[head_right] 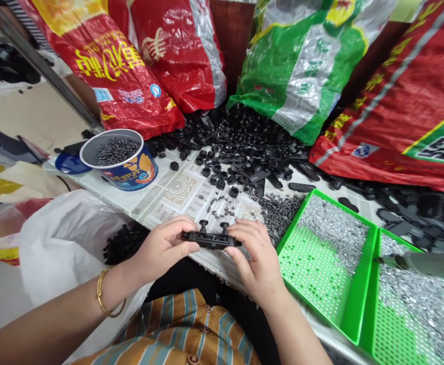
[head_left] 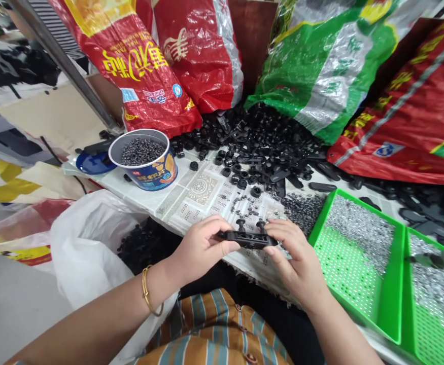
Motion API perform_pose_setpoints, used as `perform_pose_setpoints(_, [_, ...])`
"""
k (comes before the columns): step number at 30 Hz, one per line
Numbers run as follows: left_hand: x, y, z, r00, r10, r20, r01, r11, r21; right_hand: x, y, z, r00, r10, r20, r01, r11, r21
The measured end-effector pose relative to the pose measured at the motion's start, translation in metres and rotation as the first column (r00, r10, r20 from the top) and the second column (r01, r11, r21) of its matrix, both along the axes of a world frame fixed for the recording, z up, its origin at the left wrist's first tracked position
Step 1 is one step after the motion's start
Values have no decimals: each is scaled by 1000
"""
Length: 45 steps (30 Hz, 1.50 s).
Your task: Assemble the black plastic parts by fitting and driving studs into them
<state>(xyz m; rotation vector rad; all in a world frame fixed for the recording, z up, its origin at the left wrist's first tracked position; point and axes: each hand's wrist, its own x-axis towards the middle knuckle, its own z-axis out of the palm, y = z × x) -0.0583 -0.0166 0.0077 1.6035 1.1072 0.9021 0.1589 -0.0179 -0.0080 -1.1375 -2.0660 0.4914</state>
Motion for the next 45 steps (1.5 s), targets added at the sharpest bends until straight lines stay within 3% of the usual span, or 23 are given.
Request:
perform_pose_setpoints(9, [2,-2,5,997,-42,-57,43,999,17,5,0,1,1000,6,-23,-6,1000,-24])
perform_pose_setpoints(16, [6,-5,0,999,33,-38,-25,982,189,5,-1,1,998,-2,-62,1,1000,-14])
perform_pose_setpoints(21, [5,-3,0,997,-9,-75,33,942,334,4,-3,-5,995,2,-103,-5,999,-32])
perform_pose_setpoints(28, [-1,2,6,975,-140,-174,185,943,276,1,-7,-13,985,-28,-171,6,991,-133])
perform_pose_setpoints(35, [1,-2,-2,983,-74,-165,109,971,212,1,-8,-10,986,-2,-167,-25,987,-161])
perform_pose_setpoints(42, [-2,-3,-2,981,-137,-136,167,954,248,-3,-11,-4,978,-18,-207,-12,990,-141])
perform_pose_setpoints(45, [0,-5,-3,994,-77,-83,92,977,193,-4,-12,0,984,-3,-180,-24,988,-153])
